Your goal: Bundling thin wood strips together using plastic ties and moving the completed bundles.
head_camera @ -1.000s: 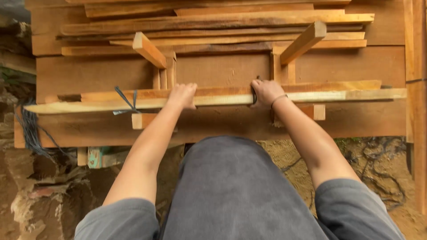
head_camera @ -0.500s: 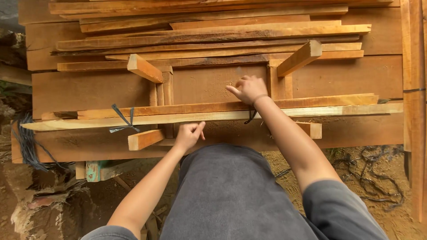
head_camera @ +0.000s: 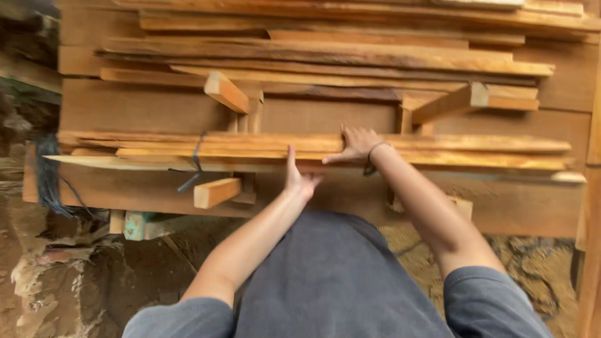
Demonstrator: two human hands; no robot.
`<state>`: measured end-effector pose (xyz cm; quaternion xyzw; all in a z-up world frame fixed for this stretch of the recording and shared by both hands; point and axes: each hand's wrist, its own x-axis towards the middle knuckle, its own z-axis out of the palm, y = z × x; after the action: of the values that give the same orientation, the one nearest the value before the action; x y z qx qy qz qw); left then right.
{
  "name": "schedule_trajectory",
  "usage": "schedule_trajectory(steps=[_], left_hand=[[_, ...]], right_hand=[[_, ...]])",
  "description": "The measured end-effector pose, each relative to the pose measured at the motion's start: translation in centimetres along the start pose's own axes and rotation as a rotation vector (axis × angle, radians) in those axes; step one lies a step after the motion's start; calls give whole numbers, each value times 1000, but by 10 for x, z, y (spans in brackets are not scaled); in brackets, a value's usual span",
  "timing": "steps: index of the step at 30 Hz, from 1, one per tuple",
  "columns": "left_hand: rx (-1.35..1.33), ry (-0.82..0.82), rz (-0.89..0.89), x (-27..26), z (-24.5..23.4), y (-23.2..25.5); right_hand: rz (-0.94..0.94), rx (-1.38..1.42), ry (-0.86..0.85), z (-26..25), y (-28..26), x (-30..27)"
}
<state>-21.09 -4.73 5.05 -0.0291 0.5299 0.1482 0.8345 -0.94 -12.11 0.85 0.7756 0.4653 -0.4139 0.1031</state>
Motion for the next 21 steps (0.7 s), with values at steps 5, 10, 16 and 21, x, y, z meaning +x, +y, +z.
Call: schedule_trajectory(steps=[5,10,16,21], left_hand=[[1,-1,126,36,4,-1],[23,-65,162,37,16,4],[69,-129,178,22,41,12],[136,-117,121,50,35,17]], right_hand=[[-109,-291,221,-25,-1,-22],[-120,-310,367,-30,9,-23],[-158,-247,519,-50,9,-44],[-141,-237,509,-37,15,-22]])
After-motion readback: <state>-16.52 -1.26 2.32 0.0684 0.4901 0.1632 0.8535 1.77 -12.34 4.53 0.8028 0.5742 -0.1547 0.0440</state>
